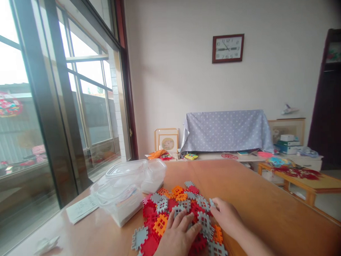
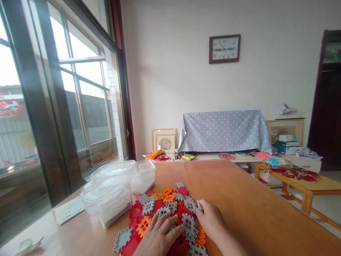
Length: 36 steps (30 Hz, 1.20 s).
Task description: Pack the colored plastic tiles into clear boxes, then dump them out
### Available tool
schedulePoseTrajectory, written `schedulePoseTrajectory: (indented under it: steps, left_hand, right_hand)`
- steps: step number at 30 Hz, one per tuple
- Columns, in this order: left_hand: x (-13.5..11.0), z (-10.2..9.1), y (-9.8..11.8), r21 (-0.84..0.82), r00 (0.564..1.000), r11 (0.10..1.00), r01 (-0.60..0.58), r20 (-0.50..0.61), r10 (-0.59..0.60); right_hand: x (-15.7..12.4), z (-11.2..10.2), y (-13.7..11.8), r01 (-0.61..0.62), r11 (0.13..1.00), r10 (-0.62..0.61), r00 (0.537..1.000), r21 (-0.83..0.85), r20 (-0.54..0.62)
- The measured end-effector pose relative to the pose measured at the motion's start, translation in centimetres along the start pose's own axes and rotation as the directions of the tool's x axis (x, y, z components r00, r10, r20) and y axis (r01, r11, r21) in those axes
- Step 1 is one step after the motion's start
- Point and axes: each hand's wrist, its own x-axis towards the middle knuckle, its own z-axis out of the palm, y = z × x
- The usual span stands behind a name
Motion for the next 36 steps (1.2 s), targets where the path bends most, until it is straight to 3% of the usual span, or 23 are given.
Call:
schedulePoseTrajectory:
  steps: [8, 13, 17, 22, 27, 30, 36]
  left_hand:
    - [-0.2, -2.3, 0.9, -0.171, 0.973, 0.96, 0.223, 0.104, -0.207]
    - [-0.3, -2.4, 1.3, -0.201, 0.968, 0.947, 0.251, 0.053, -0.246]
    - [-0.5, -2.9, 1.7, -0.223, 0.963, 0.937, 0.269, 0.031, -0.269]
    - [-0.5, -3.8, 1.9, -0.211, 0.956, 0.932, 0.294, 0.048, -0.29]
    - [-0.5, -4.5, 1.4, -0.198, 0.956, 0.943, 0.269, -0.061, -0.285]
    - [-0.6, -4.8, 1.0, -0.18, 0.949, 0.945, 0.274, -0.107, -0.295]
    - [-0.7, -5.2, 0.3, -0.126, 0.92, 0.924, 0.36, -0.115, -0.374]
  right_hand:
    - [-0.8, 1.2, -1.2, -0.004, 0.988, -0.013, 0.994, 0.154, 0.105]
    - [0.0, 1.0, 0.0, -0.026, 0.982, 0.013, 0.998, 0.189, 0.066]
    - [0.8, 0.2, 1.2, -0.135, 0.941, 0.116, 0.99, 0.31, 0.077]
    - [0.5, -1.6, 0.6, -0.219, 0.873, 0.19, 0.976, 0.436, 0.111]
    - [-0.3, -3.7, -0.2, -0.361, 0.852, 0.336, 0.932, 0.378, 0.134]
    - [-0.4, -4.5, -0.1, -0.384, 0.847, 0.355, 0.923, 0.368, 0.146]
    - [-0.9, -3.6, 0.1, -0.447, 0.85, 0.389, 0.89, 0.279, 0.238]
